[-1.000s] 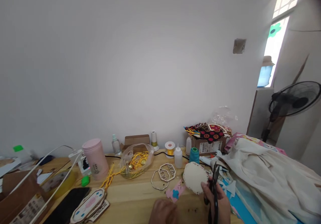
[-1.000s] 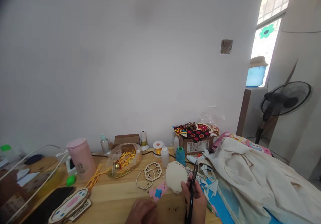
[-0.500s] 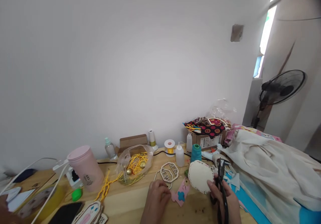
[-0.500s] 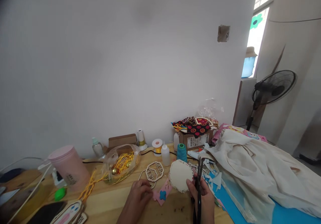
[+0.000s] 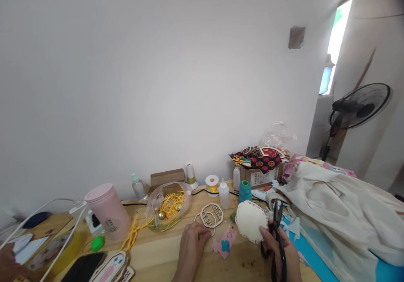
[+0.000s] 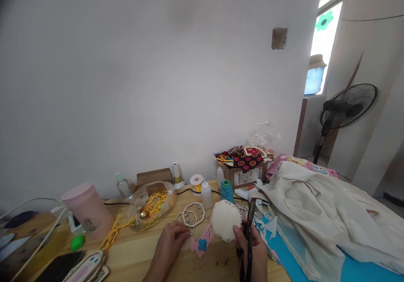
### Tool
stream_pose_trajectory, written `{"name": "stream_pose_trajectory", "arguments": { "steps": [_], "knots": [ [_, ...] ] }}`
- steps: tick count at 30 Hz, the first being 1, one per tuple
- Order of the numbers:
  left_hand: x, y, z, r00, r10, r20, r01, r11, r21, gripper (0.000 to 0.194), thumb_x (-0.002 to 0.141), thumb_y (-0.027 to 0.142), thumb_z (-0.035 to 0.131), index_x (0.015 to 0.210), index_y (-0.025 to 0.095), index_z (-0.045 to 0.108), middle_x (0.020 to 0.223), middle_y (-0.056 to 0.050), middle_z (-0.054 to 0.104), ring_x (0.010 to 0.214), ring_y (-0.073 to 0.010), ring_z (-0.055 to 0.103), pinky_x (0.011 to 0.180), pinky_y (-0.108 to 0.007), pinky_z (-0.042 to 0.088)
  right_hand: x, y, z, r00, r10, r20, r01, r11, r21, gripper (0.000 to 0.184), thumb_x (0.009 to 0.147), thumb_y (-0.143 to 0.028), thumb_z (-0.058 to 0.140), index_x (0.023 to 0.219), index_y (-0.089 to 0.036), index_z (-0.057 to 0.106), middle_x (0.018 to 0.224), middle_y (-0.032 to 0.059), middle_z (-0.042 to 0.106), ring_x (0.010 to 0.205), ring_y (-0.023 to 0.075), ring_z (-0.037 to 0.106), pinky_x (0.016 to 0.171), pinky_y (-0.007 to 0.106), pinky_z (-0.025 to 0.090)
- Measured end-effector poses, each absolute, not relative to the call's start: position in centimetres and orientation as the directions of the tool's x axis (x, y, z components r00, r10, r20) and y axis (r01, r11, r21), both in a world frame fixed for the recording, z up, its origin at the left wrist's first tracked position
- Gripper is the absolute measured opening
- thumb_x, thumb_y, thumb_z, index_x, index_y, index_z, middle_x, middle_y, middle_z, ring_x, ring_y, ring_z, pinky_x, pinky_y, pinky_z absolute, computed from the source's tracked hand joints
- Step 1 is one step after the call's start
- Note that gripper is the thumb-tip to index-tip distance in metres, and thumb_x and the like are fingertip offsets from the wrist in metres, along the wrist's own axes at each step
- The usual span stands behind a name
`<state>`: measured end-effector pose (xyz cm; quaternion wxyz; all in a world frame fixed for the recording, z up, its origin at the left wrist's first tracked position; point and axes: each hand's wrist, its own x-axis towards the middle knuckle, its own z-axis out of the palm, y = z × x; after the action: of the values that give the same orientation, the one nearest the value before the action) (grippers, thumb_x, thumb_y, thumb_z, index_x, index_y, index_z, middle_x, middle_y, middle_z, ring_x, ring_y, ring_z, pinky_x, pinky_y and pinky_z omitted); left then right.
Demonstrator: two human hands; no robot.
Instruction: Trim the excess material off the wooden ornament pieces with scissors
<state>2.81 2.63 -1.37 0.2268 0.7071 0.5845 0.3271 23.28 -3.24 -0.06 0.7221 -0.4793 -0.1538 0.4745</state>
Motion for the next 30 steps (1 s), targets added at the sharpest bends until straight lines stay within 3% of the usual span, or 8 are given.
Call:
{"name": "stream_pose_trajectory", "arguments": {
  "steps": [5,17,21,30],
  "knots": [
    [2.6,2.8,-1.3,0.093,0.975,0.2,0.672,-0.21,0.711,0.019,0.07,0.03,0.053,0.065,0.02,0.068,0.073,-0.005,0.067,0.075,-0.0217,0.057,0.071,-0.032,0.041,23.4,-3.0,-0.8,0.485,0.844,-0.228,-0.573,0.109,-0.812,0.05,0.048,-0.033,0.077,0.092,-0.018,0.056,0.069,-0.0047,0.059,0.062,0.0128,0.055,0.054,0.021,0.044],
    [2.4,3.3,-0.9,0.146,0.982,0.124,0.741,-0.191,0.643,0.015,0.066,0.02,0.052,0.066,0.017,0.066,0.07,-0.006,0.066,0.069,-0.0216,0.056,0.063,-0.031,0.038,23.4,-3.0,-0.8,0.506,0.832,-0.229,-0.546,0.103,-0.832,0.051,0.048,-0.034,0.076,0.092,-0.017,0.057,0.066,-0.0041,0.059,0.053,0.0111,0.052,0.045,0.019,0.041],
    [2.7,3.1,-0.4,0.188,0.966,0.175,0.736,-0.257,0.626,0.012,0.068,0.018,0.05,0.06,0.018,0.06,0.069,-0.005,0.063,0.071,-0.0217,0.054,0.065,-0.032,0.038,23.3,-3.1,-0.8,0.508,0.832,-0.225,-0.552,0.113,-0.826,0.053,0.049,-0.035,0.076,0.095,-0.017,0.056,0.066,-0.0047,0.059,0.054,0.0114,0.054,0.046,0.019,0.042],
    [3.8,0.2,2.8,0.195,0.937,0.291,0.666,-0.345,0.662,0.018,0.08,0.03,0.041,0.07,0.021,0.053,0.074,-0.004,0.06,0.075,-0.0193,0.055,0.069,-0.031,0.043,23.3,-3.0,-0.9,0.501,0.828,-0.253,-0.568,0.093,-0.818,0.053,0.047,-0.036,0.077,0.094,-0.02,0.056,0.066,-0.0077,0.058,0.052,0.0071,0.05,0.045,0.015,0.039]
  ]
}}
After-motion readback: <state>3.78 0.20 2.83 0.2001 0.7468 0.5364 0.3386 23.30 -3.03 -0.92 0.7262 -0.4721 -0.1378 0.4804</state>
